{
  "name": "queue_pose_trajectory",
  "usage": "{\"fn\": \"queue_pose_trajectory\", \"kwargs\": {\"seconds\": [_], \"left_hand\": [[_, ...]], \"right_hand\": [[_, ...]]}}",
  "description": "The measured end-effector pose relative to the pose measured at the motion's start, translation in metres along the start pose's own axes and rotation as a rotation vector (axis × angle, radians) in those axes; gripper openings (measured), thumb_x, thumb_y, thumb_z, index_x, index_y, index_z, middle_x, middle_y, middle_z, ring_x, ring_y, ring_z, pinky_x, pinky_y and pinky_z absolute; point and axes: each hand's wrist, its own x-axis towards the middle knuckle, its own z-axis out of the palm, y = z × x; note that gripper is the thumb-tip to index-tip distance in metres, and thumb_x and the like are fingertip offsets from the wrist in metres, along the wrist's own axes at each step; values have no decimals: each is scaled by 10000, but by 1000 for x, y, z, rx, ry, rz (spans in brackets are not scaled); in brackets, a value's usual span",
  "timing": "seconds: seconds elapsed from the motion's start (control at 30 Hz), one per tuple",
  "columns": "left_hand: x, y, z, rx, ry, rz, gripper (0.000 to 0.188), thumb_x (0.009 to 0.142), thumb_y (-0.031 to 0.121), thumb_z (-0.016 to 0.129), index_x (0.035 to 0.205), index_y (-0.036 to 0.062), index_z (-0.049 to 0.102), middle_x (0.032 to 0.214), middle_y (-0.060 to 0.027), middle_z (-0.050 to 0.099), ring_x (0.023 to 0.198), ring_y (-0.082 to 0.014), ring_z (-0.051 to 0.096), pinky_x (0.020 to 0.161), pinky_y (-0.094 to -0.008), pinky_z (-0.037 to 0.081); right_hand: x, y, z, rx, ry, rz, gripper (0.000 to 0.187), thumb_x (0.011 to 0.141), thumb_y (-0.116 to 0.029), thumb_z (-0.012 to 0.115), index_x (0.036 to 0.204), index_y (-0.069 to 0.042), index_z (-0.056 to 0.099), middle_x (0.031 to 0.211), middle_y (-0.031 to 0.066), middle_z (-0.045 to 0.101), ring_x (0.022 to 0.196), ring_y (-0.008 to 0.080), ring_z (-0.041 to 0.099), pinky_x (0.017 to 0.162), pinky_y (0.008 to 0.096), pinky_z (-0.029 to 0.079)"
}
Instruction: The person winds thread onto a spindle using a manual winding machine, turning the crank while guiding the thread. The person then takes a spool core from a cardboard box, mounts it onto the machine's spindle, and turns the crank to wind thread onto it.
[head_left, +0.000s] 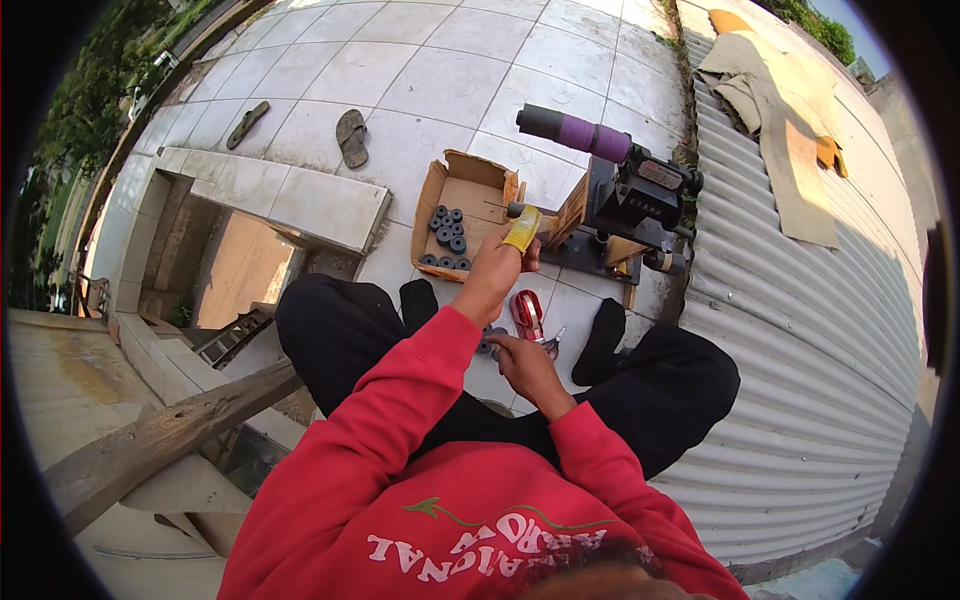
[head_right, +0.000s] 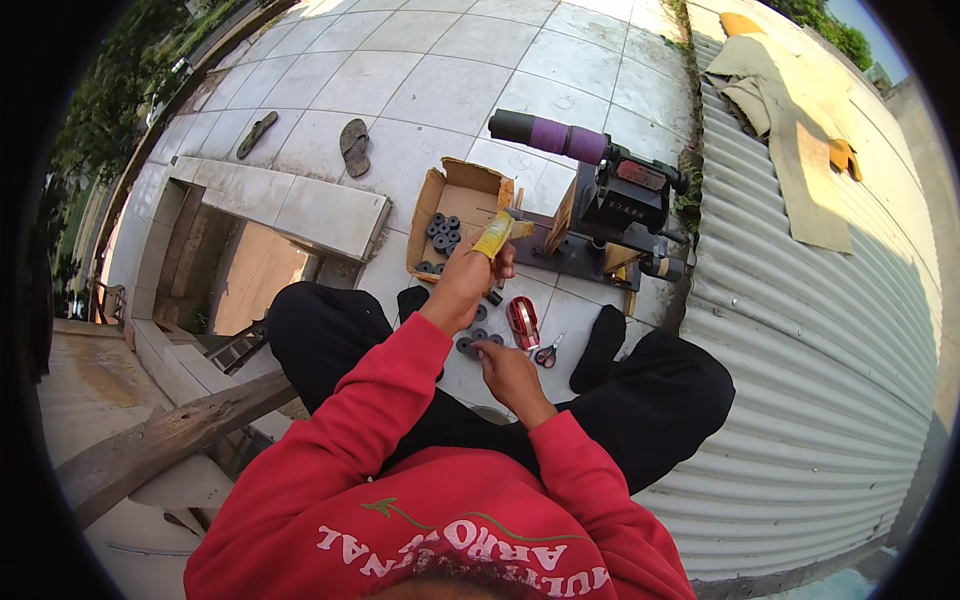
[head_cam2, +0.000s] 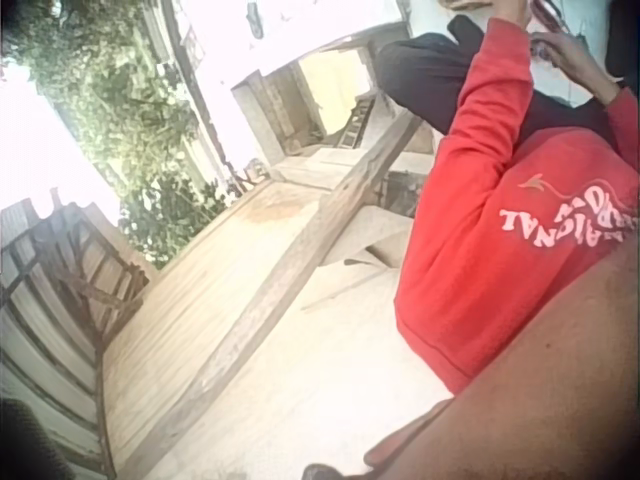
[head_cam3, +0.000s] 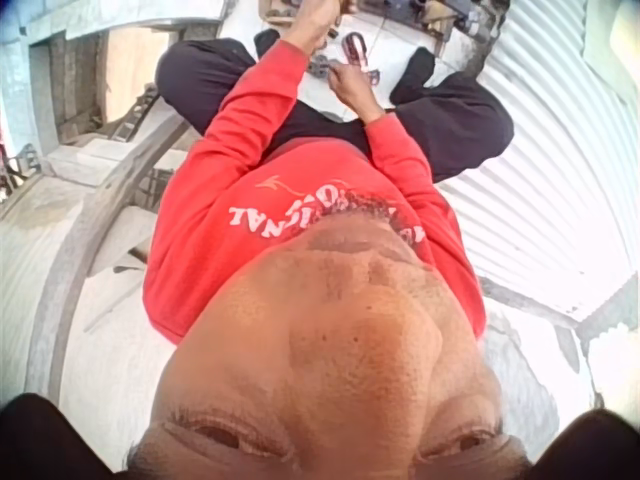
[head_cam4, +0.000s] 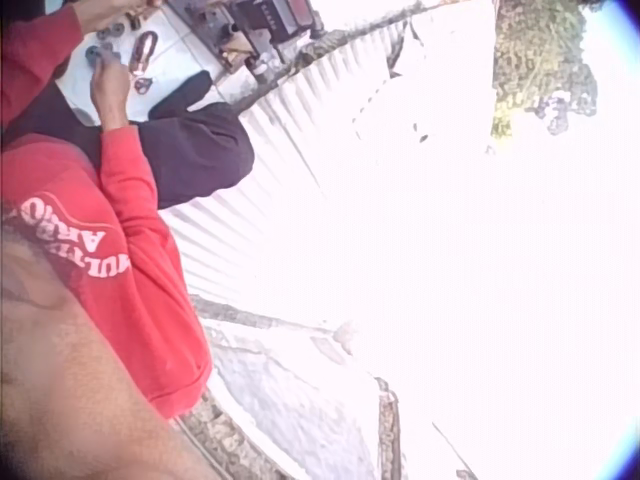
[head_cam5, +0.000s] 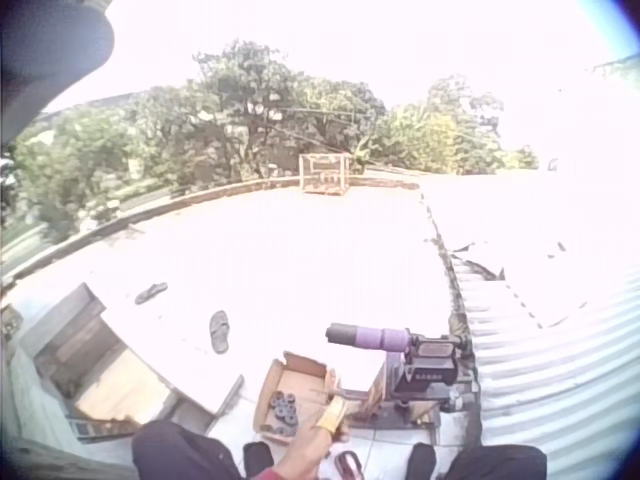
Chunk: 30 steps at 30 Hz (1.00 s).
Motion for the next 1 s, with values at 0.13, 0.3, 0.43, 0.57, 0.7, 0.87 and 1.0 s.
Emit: {"fn": "queue_pose_trajectory", "kwargs": {"seconds": [0.13, 0.3, 0.43, 0.57, 0.7, 0.87, 1.0], "left_hand": [[-19, -20, 7, 154, 177, 55, 234, 1080, 167, 591, 1220, 33, 722, 811, 45, 590, 633, -30, 436, 573, -237, 329], [-56, -53, 0, 188, 165, -144, 233, 1024, 136, 677, 1174, -21, 761, 980, -35, 765, 864, -63, 655, 737, -249, 488], [-50, -126, -34, 376, 164, -186, 364, 987, -10, 505, 1269, 8, 735, 976, -8, 705, 776, -63, 584, 675, -243, 424], [-35, -152, -58, 354, 265, -337, 407, 996, 21, 522, 1375, 5, 669, 1162, -78, 700, 942, -112, 620, 828, -259, 470], [4, -137, -72, 604, 623, 107, 459, 1054, 133, 570, 1497, 10, 561, 1305, -111, 683, 1118, -243, 687, 945, -302, 518], [8, -20, 4, -3, 148, 128, 396, 1089, 168, 525, 1450, 15, 579, 1181, -82, 701, 1122, -229, 692, 926, -280, 515], [4, -9, 13, 11, 86, 48, 267, 1081, 146, 530, 1246, 2, 681, 1052, -52, 730, 968, -116, 684, 802, -226, 471]], "right_hand": [[15, 49, -26, -292, -263, -41, 365, 942, -74, 623, 1284, -106, 748, 1185, 249, 733, 1102, 417, 707, 935, 499, 567], [74, 12, -98, 561, 397, -43, 362, 1113, -203, 513, 1402, -35, 650, 1258, 160, 720, 1090, 255, 713, 957, 383, 556], [81, -60, -142, 1142, 262, -21, 458, 1154, -343, 462, 1477, -38, 576, 1288, 123, 686, 1071, 155, 689, 956, 326, 553], [74, -46, -129, 775, 487, -78, 368, 1138, -266, 532, 1358, -9, 676, 844, -19, 644, 725, 31, 550, 647, 224, 432], [42, -47, -81, 537, 516, -92, 281, 1110, -182, 578, 1249, 2, 738, 700, -31, 544, 647, 40, 487, 592, 245, 406], [20, 18, -8, 292, 263, 50, 266, 1070, -147, 592, 1243, -28, 755, 715, 54, 676, 634, 142, 621, 631, 331, 486], [24, 63, 24, -246, -245, -21, 300, 949, -87, 618, 1193, -80, 792, 997, 183, 778, 947, 353, 744, 866, 466, 569]]}}
